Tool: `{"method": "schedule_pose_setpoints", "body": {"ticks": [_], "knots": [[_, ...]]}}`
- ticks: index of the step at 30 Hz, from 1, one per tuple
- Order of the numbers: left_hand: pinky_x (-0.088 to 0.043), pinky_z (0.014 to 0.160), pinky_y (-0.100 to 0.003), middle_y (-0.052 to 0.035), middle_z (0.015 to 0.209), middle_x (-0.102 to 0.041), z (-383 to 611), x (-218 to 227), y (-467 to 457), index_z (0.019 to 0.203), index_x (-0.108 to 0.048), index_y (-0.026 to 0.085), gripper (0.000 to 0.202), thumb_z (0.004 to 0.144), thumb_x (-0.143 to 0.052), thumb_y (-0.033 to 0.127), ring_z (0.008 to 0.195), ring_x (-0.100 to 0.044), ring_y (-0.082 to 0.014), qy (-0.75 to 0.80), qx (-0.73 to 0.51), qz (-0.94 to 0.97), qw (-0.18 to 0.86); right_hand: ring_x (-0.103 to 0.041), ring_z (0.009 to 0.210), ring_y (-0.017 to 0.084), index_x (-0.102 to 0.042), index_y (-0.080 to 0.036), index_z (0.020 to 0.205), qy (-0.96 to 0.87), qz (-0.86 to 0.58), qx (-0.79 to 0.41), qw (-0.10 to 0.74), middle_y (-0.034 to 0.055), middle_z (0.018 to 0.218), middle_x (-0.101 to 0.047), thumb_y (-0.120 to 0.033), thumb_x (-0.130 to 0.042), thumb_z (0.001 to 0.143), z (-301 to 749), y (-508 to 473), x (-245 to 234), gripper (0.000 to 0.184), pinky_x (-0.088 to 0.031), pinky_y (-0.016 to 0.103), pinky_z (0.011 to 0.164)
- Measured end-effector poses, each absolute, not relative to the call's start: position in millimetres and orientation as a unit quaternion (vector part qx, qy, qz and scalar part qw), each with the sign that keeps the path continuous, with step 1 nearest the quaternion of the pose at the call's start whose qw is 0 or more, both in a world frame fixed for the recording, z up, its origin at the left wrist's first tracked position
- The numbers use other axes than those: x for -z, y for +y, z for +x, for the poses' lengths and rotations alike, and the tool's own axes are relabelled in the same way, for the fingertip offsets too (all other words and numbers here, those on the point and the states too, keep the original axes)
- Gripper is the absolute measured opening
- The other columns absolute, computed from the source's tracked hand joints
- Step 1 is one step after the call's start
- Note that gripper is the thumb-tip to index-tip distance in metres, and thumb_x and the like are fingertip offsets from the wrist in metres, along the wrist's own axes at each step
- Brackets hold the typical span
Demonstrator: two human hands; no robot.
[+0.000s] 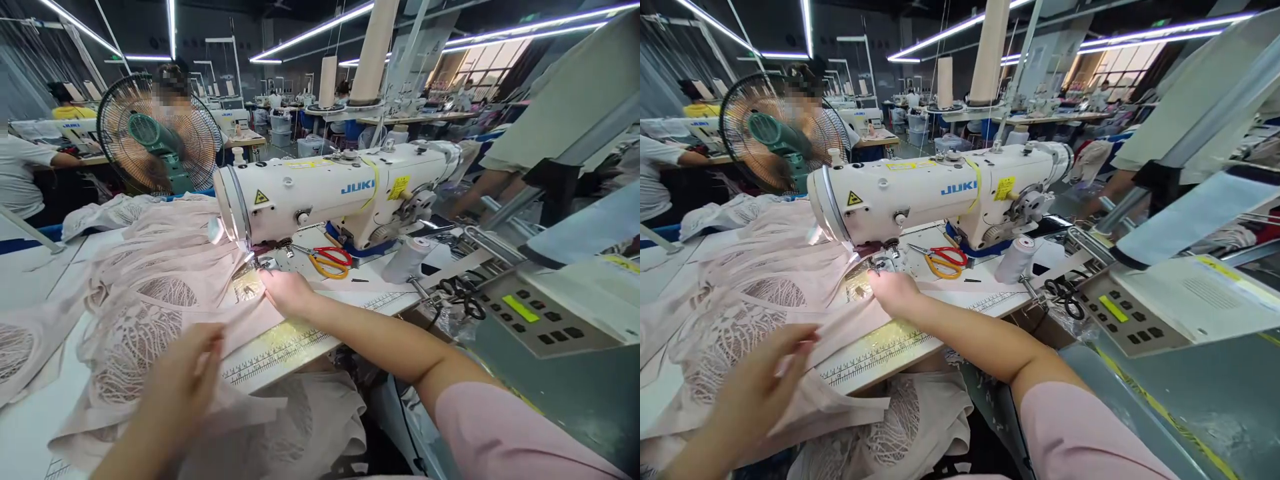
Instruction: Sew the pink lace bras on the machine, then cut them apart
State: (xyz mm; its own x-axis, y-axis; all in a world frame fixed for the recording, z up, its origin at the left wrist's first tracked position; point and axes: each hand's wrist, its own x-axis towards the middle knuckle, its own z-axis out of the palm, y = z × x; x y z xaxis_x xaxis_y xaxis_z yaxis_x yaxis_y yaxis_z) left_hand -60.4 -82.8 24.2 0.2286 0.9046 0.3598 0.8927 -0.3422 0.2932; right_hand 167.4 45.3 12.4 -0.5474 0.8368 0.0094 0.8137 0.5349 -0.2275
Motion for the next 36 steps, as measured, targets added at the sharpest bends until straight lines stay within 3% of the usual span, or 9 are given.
{"method": "schedule_pose_setpoints", "body": {"ticks": [2, 4, 7, 9, 12, 15, 24, 29, 36], "knots": [[-0.056, 0.085, -0.034, -0.0120, 0.117, -0.067, -4, -5, -65, 0.127, -0.050, 0.017, 0.039, 0.096, -0.033, 0.032, 0.103, -0.066, -0.0216, 0.526, -0.198, 0.827, 0.030, -0.065, 0.087, 0.026, -0.048, -0.014, 0.125, -0.874, -0.476, -0.076, 0.058, 0.0136, 0.109, -0.063, -0.015, -0.043, 0.091, 170, 43, -11, 0.034, -0.047, 0.033, 0.068], [-0.050, 0.098, -0.043, -0.0180, 0.128, -0.061, 21, 13, -44, 0.130, -0.050, 0.011, 0.047, 0.092, -0.039, 0.036, 0.119, -0.058, -0.0281, 0.498, -0.167, 0.851, 0.012, -0.065, 0.085, 0.025, -0.047, -0.014, 0.127, -0.874, -0.480, -0.056, 0.059, 0.0142, 0.112, -0.062, -0.017, -0.043, 0.092, 175, 40, -11, 0.035, -0.048, 0.032, 0.066], [-0.041, 0.106, -0.051, -0.0210, 0.136, -0.054, 11, 26, -22, 0.131, -0.050, 0.007, 0.054, 0.089, -0.044, 0.041, 0.128, -0.049, -0.0338, 0.491, -0.135, 0.861, 0.000, -0.064, 0.082, 0.023, -0.047, -0.015, 0.129, -0.878, -0.472, -0.037, 0.067, 0.0147, 0.116, -0.058, -0.021, -0.045, 0.092, 186, 37, -12, 0.037, -0.046, 0.030, 0.062], [-0.041, 0.105, -0.052, -0.0206, 0.138, -0.053, -5, 23, -15, 0.133, -0.049, 0.008, 0.055, 0.091, -0.042, 0.042, 0.128, -0.049, -0.0334, 0.497, -0.104, 0.861, -0.011, -0.062, 0.082, 0.022, -0.053, -0.017, 0.122, -0.890, -0.449, -0.035, 0.072, 0.0134, 0.116, -0.058, -0.023, -0.046, 0.093, 193, 37, -12, 0.031, -0.044, 0.030, 0.061], [-0.045, 0.100, -0.049, -0.0206, 0.135, -0.054, -13, 10, -12, 0.133, -0.049, 0.007, 0.057, 0.092, -0.039, 0.045, 0.121, -0.053, -0.0331, 0.521, -0.063, 0.851, -0.017, -0.059, 0.083, 0.020, -0.065, -0.018, 0.098, -0.919, -0.386, -0.046, 0.068, 0.0091, 0.104, -0.061, -0.027, -0.048, 0.093, 201, 41, -10, 0.019, -0.041, 0.029, 0.062], [-0.049, 0.091, -0.047, -0.0216, 0.130, -0.056, -2, -3, -5, 0.137, -0.045, 0.005, 0.061, 0.092, -0.037, 0.046, 0.112, -0.056, -0.0335, 0.559, -0.026, 0.829, -0.006, -0.056, 0.081, 0.019, -0.067, -0.017, 0.083, -0.941, -0.327, -0.056, 0.060, 0.0078, 0.090, -0.064, -0.028, -0.050, 0.093, 204, 43, -8, 0.023, -0.038, 0.028, 0.062], [-0.050, 0.075, -0.044, -0.0131, 0.113, -0.061, 33, -23, 19, 0.121, -0.060, 0.019, 0.044, 0.095, -0.035, 0.043, 0.100, -0.058, -0.0321, 0.622, 0.066, 0.779, -0.043, -0.057, 0.085, 0.021, -0.069, -0.013, 0.087, -0.969, -0.231, -0.069, 0.044, 0.0080, 0.089, -0.064, -0.032, -0.057, 0.090, 208, 39, -13, 0.023, -0.042, 0.031, 0.075], [-0.051, 0.080, -0.043, -0.0139, 0.121, -0.061, 34, -18, 30, 0.125, -0.059, 0.016, 0.044, 0.094, -0.040, 0.041, 0.103, -0.059, -0.0316, 0.607, 0.052, 0.790, -0.069, -0.057, 0.091, 0.023, -0.068, -0.011, 0.092, -0.968, -0.230, -0.094, 0.023, 0.0098, 0.097, -0.064, -0.034, -0.061, 0.088, 210, 38, -19, 0.024, -0.045, 0.033, 0.083], [-0.049, 0.090, -0.043, -0.0162, 0.123, -0.062, 26, -3, 37, 0.126, -0.059, 0.009, 0.050, 0.093, -0.042, 0.043, 0.105, -0.060, -0.0310, 0.562, 0.020, 0.820, -0.108, -0.058, 0.087, 0.022, -0.066, -0.010, 0.094, -0.969, -0.225, -0.104, 0.013, 0.0096, 0.094, -0.065, -0.035, -0.056, 0.092, 216, 43, -25, 0.027, -0.045, 0.033, 0.078]]}}
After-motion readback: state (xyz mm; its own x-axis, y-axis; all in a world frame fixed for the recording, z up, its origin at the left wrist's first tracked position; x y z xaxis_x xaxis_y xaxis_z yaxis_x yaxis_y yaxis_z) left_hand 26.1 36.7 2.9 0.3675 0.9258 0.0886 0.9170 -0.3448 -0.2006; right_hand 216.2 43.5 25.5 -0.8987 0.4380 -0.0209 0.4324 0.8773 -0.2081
